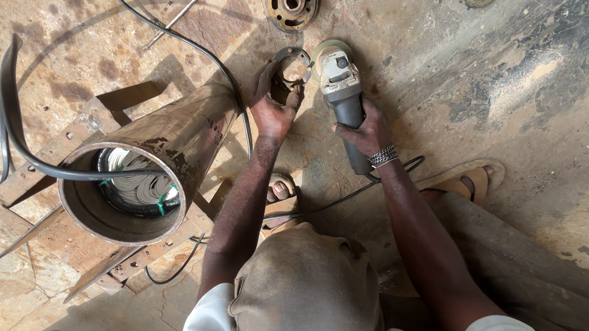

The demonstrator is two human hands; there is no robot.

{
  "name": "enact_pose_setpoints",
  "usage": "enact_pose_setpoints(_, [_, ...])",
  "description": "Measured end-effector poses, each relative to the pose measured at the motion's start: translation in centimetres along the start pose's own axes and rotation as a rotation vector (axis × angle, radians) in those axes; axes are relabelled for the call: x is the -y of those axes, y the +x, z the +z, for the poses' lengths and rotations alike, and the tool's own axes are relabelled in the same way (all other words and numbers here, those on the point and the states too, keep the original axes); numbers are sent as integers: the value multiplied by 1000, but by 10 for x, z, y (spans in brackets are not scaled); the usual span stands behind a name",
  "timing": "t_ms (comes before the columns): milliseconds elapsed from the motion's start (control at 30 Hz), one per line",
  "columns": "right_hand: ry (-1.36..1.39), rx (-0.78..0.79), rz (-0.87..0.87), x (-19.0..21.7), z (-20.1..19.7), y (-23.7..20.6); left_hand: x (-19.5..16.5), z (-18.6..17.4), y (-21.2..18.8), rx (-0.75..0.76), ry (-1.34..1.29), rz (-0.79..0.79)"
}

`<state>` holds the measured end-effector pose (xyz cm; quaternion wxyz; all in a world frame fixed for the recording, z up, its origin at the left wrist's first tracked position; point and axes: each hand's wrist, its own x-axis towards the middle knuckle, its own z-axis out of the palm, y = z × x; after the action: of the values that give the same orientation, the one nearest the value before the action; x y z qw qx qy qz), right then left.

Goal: The person sits on the workshop floor and uses an angle grinder to grind rust and surfaces of metal flanges and rings, holding each part with one hand while moving the grinder with the other. They reposition parts on the floor and continue grinding different pieces one after another.

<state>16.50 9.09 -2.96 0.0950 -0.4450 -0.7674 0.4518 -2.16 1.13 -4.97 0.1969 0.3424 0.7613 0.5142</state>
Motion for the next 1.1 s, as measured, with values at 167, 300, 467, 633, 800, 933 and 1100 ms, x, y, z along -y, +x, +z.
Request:
enact_pose_setpoints(167, [13, 10, -44, -2, 0, 11, 3, -8, 10, 108, -10, -9])
enact_pose_setpoints(300, [-8, 1, -32, -8, 2, -1, 5, -11, 16, 150, 3, 45])
enact_pose_setpoints(467, [8, 8, 28, -9, 4, -14, 7, -12, 17, 173, -43, 33])
enact_pose_setpoints(633, [41, -15, 7, -9, 4, 0, 4, -11, 21, 206, -33, 28])
enact_pose_setpoints(800, [-14, -29, -33, -11, 2, 3, -2, -10, 28, 318, 52, -99])
enact_pose_setpoints(933, [25, -1, 0, -11, 3, -12, -2, -10, 31, 333, 157, -51])
enact_pose_setpoints(1100, [65, 4, 34, -6, 4, -7, 1, -8, 33, 314, 110, 1])
